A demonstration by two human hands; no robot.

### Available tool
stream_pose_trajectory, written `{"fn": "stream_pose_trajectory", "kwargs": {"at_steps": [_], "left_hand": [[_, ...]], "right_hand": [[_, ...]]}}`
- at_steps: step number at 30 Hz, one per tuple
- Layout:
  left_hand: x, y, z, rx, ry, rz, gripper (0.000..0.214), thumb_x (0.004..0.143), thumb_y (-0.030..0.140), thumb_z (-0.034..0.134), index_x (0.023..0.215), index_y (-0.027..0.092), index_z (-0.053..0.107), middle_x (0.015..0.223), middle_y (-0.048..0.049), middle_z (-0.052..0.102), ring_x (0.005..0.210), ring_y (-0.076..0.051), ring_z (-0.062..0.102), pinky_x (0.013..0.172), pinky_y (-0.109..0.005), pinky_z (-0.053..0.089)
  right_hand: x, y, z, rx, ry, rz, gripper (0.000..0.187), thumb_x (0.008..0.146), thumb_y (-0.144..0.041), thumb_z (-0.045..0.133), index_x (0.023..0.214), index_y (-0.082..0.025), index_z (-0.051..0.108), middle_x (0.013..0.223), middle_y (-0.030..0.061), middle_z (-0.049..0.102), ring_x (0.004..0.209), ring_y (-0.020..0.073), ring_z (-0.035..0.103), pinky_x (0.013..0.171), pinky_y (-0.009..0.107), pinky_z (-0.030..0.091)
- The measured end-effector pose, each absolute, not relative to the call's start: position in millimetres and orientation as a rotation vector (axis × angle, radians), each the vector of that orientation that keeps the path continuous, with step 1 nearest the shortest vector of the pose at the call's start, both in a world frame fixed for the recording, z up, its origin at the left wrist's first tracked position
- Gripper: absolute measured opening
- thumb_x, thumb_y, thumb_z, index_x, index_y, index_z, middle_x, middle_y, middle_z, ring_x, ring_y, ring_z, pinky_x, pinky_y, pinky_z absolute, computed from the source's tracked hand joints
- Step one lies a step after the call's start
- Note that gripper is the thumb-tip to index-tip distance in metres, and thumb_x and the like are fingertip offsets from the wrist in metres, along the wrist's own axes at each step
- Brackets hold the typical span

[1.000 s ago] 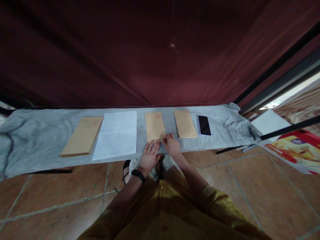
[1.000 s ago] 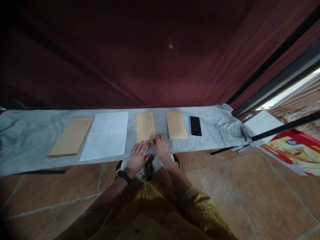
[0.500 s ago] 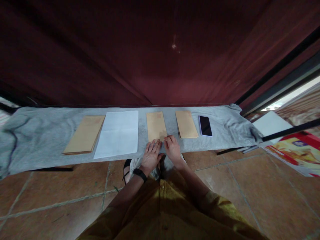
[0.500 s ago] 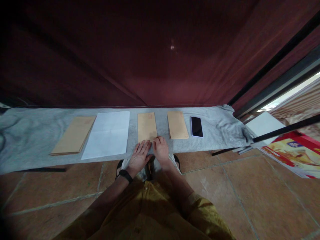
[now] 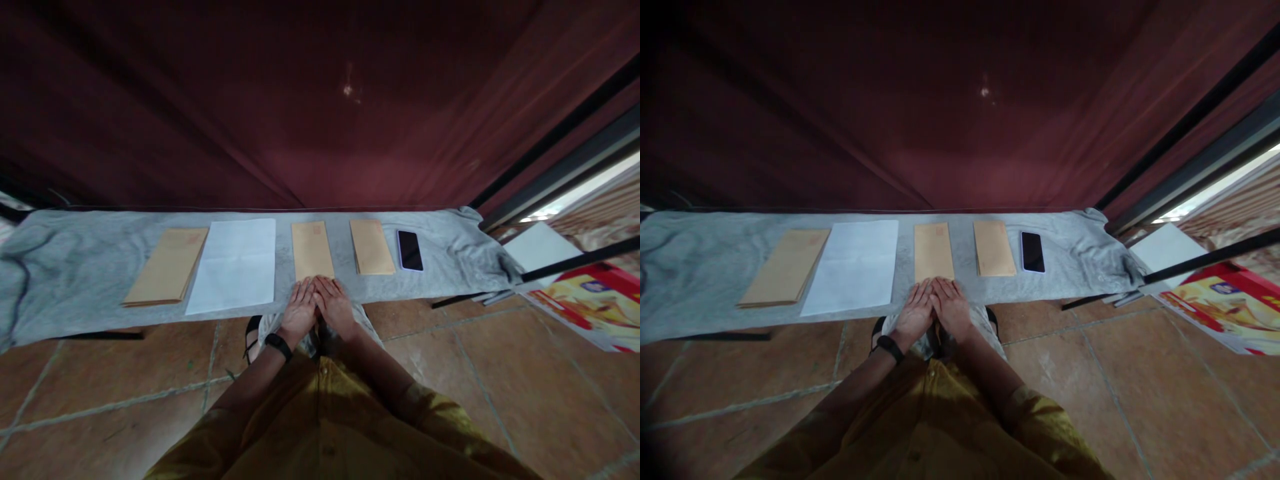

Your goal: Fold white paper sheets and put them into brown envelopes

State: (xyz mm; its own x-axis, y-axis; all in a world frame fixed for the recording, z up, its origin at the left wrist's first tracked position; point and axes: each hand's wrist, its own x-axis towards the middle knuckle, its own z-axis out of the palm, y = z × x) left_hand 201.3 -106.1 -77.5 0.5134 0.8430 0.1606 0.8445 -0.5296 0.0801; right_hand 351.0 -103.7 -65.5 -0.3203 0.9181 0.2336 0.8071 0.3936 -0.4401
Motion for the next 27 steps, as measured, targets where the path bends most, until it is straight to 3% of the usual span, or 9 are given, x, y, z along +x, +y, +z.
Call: {"fn": "stream_pose_trajectory", "kwargs": {"at_steps": [9, 27], "left_hand": [[203, -107, -81, -2.688, -1.538, -0.346, 0.055, 0.095, 0.015, 0.037, 0.147, -0.001, 0.046, 0.156, -0.0209, 0.045, 0.151, -0.028, 0.033, 0.125, -0.045, 0.029], [193, -115, -75, -2.579, -1.715, -0.415, 0.065, 0.102, 0.044, 0.039, 0.148, 0.000, 0.045, 0.155, -0.0250, 0.045, 0.148, -0.033, 0.039, 0.122, -0.049, 0.032]], "right_hand": [[352, -108, -63, -1.536, -2.236, 0.297, 0.049, 0.109, -0.034, 0.030, 0.152, -0.016, 0.045, 0.156, 0.0091, 0.048, 0.146, 0.0205, 0.042, 0.125, 0.044, 0.024], [388, -103, -74, -1.616, -2.196, 0.148, 0.045, 0.107, -0.033, 0.038, 0.148, -0.018, 0.051, 0.152, 0.0093, 0.052, 0.142, 0.0229, 0.047, 0.123, 0.046, 0.027]]}}
